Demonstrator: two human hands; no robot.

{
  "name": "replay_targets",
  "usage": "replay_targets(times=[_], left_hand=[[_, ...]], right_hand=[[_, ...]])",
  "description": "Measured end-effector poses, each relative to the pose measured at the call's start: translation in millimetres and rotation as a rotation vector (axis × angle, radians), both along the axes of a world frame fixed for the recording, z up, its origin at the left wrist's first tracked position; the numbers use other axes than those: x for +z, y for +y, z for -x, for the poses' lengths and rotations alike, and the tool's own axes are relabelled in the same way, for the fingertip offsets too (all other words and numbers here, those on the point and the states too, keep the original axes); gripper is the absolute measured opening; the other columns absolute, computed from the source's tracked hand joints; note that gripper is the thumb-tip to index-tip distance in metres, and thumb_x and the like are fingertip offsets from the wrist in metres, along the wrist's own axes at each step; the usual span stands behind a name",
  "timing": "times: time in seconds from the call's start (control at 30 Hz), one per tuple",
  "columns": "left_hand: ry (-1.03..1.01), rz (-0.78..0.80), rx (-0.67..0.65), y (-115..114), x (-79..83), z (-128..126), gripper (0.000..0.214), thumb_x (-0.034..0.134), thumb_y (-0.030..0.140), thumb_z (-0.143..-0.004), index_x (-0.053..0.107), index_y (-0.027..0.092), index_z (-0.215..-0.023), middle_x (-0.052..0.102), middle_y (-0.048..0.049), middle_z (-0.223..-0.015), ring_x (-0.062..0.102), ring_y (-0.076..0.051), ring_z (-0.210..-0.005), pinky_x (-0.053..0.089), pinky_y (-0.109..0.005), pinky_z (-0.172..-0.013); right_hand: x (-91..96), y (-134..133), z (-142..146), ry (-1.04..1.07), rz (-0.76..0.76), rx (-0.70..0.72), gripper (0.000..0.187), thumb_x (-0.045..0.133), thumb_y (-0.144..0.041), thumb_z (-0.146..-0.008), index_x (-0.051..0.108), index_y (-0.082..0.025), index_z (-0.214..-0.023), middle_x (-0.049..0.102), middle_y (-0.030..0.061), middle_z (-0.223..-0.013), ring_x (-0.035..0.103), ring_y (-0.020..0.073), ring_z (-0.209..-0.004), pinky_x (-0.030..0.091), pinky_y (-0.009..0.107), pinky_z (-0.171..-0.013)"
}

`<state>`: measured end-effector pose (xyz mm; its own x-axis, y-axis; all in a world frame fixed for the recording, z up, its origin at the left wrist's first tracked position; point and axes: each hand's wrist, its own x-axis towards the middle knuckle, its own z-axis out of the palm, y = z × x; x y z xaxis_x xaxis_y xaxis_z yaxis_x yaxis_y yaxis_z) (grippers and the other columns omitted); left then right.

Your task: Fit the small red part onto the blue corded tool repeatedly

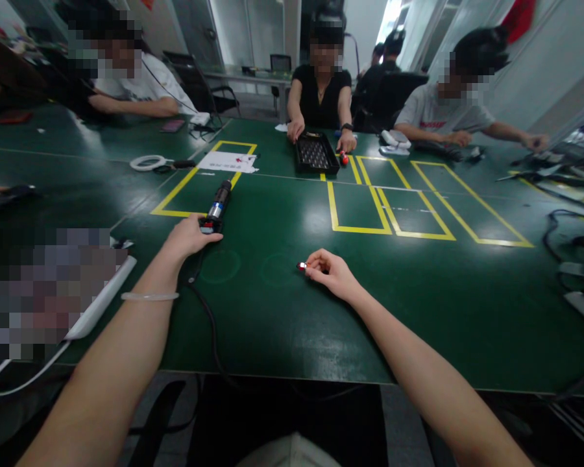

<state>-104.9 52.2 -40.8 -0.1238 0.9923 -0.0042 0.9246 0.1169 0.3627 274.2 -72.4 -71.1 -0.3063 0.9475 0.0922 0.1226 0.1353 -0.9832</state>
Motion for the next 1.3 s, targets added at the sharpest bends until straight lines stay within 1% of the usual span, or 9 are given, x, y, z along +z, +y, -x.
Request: replay_targets(times=[0.1,0.2,0.43,0.57,0.7,0.83,1.1,1.23,1.3], left_hand=[[0.066,0.023,-0.033,-10,1.3,-25,0.08,0.079,0.053,-0.074,0.054,0.015,-0.14,0.065,-0.0183,-0.131,0.064,-0.034,-0.115,0.05,-0.038,-0.093],[0.068,0.024,-0.13,-23,3.2,-55,0.08,0.075,0.055,-0.077,0.051,0.014,-0.142,0.062,-0.0185,-0.134,0.063,-0.035,-0.118,0.05,-0.04,-0.094],[0.082,0.001,-0.318,-67,7.6,-131,0.075,0.066,0.056,-0.082,0.047,0.014,-0.141,0.058,-0.0173,-0.136,0.061,-0.033,-0.119,0.05,-0.04,-0.095],[0.083,-0.003,-0.394,-87,7.2,-161,0.071,0.064,0.054,-0.083,0.046,0.014,-0.139,0.06,-0.0171,-0.133,0.062,-0.034,-0.118,0.051,-0.041,-0.093],[0.073,-0.011,-0.45,-98,5.5,-174,0.067,0.064,0.053,-0.084,0.047,0.014,-0.135,0.064,-0.0163,-0.127,0.064,-0.034,-0.115,0.052,-0.04,-0.089],[0.07,-0.02,-0.463,-104,7.3,-179,0.065,0.063,0.053,-0.084,0.048,0.014,-0.134,0.066,-0.0153,-0.123,0.067,-0.034,-0.11,0.053,-0.04,-0.085],[0.136,-0.043,-0.479,-111,9.4,-185,0.062,0.062,0.053,-0.086,0.05,0.013,-0.132,0.066,-0.0143,-0.118,0.066,-0.034,-0.105,0.053,-0.042,-0.083],[0.165,-0.096,-0.495,-112,8.2,-186,0.06,0.062,0.052,-0.087,0.052,0.012,-0.131,0.06,-0.0166,-0.124,0.062,-0.034,-0.112,0.052,-0.042,-0.088],[0.139,-0.085,-0.495,-111,7.5,-185,0.061,0.063,0.05,-0.086,0.051,0.013,-0.133,0.057,-0.0169,-0.129,0.06,-0.033,-0.115,0.052,-0.041,-0.09]], right_hand=[[0.8,0,0,-0.004,-0.005,-0.003,0.024,0.071,-0.036,-0.08,0.06,-0.018,-0.092,0.062,-0.0009,-0.076,0.052,0.0099,-0.063,0.043,0.025,-0.063],[1.7,0,0,-0.011,-0.01,0.003,0.023,0.071,-0.035,-0.08,0.06,-0.018,-0.092,0.062,-0.0009,-0.077,0.052,0.01,-0.063,0.043,0.025,-0.064],[2.9,0,-1,-0.07,-0.064,-0.044,0.023,0.068,-0.037,-0.082,0.06,-0.018,-0.092,0.06,-0.0019,-0.074,0.05,0.01,-0.062,0.043,0.025,-0.062],[3.8,0,-3,-0.149,-0.117,-0.088,0.018,0.066,-0.034,-0.083,0.059,-0.019,-0.091,0.06,-0.0026,-0.071,0.051,0.0104,-0.06,0.042,0.024,-0.06],[4.2,1,-5,-0.216,-0.168,-0.108,0.014,0.065,-0.03,-0.083,0.058,-0.02,-0.089,0.061,-0.0031,-0.07,0.052,0.0106,-0.06,0.042,0.024,-0.059],[2.5,3,-4,-0.243,-0.201,-0.104,0.011,0.063,-0.027,-0.082,0.057,-0.02,-0.089,0.06,-0.0042,-0.068,0.053,0.0106,-0.059,0.042,0.024,-0.06],[0.3,9,-1,-0.364,-0.197,-0.111,0.009,0.064,-0.024,-0.084,0.057,-0.02,-0.087,0.061,-0.0035,-0.07,0.054,0.0111,-0.059,0.041,0.024,-0.06],[-0.8,11,4,-0.338,-0.21,-0.098,0.01,0.066,-0.021,-0.083,0.058,-0.019,-0.089,0.06,-0.0031,-0.072,0.055,0.0119,-0.062,0.044,0.025,-0.063],[-1.7,11,6,-0.292,-0.203,-0.099,0.011,0.065,-0.019,-0.083,0.057,-0.02,-0.09,0.06,-0.0032,-0.073,0.056,0.012,-0.063,0.046,0.025,-0.064]])
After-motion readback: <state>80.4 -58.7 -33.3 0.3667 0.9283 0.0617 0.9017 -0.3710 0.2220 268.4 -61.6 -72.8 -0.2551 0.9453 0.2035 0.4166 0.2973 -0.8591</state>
